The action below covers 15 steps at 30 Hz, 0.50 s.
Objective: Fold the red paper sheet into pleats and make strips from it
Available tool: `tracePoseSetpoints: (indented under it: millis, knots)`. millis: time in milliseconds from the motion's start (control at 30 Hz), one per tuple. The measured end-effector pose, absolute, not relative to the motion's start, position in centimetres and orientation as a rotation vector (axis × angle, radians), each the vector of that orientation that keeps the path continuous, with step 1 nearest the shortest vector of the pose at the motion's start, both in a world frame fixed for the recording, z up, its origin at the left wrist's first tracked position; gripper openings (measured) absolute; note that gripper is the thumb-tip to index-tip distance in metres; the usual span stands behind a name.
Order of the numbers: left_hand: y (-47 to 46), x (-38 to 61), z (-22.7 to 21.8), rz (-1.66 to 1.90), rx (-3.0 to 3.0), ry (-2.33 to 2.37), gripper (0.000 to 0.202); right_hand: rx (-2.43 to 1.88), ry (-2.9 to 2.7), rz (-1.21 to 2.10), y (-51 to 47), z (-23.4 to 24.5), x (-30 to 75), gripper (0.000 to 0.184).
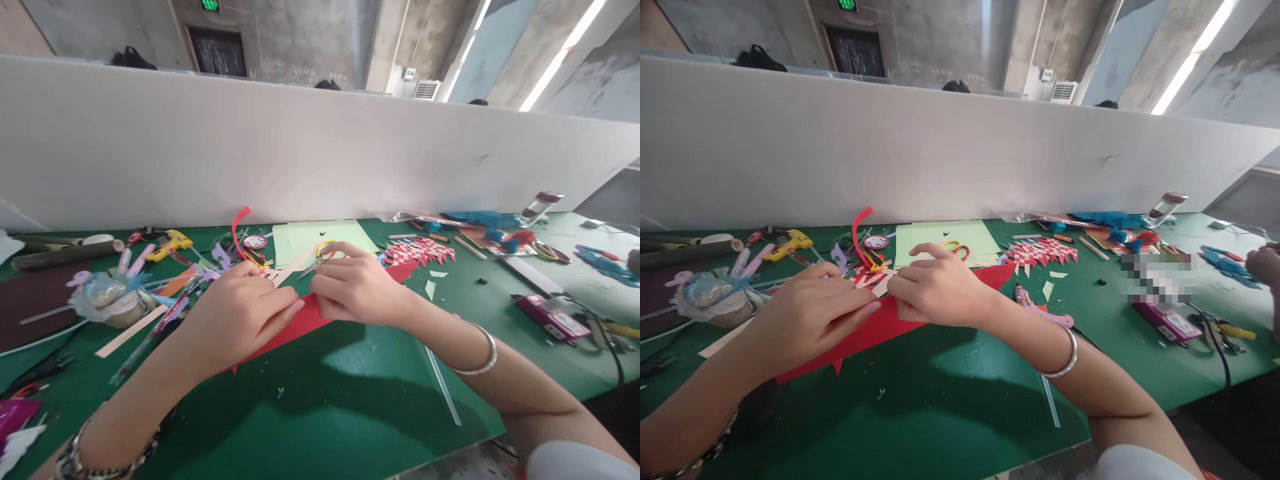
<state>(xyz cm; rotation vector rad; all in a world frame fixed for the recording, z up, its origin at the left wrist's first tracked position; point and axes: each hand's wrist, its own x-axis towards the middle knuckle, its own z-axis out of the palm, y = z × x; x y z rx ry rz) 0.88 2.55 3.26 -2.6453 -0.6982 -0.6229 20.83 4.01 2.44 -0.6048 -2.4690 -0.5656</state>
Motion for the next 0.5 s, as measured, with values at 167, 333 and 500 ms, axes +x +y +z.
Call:
tracePoseSetpoints:
  millis: [167,333,500]
  knots:
    - [2.4,-1.9,3.4,-0.604,-2.854,-0.815,0.033,-0.636,-2.434,-0.368,4.9,1.8,24.3,0.019]
    - [2.8,-4.2,3.5,-0.617,-2.859,-0.858,0.034,-0.784,-2.365,-0.347,4.8,1.0,27.5,0.02]
    - [3.0,-4.4,3.8,-0.539,-2.876,-0.935,0.036,-0.939,-2.335,-0.482,5.3,0.8,29.2,0.023]
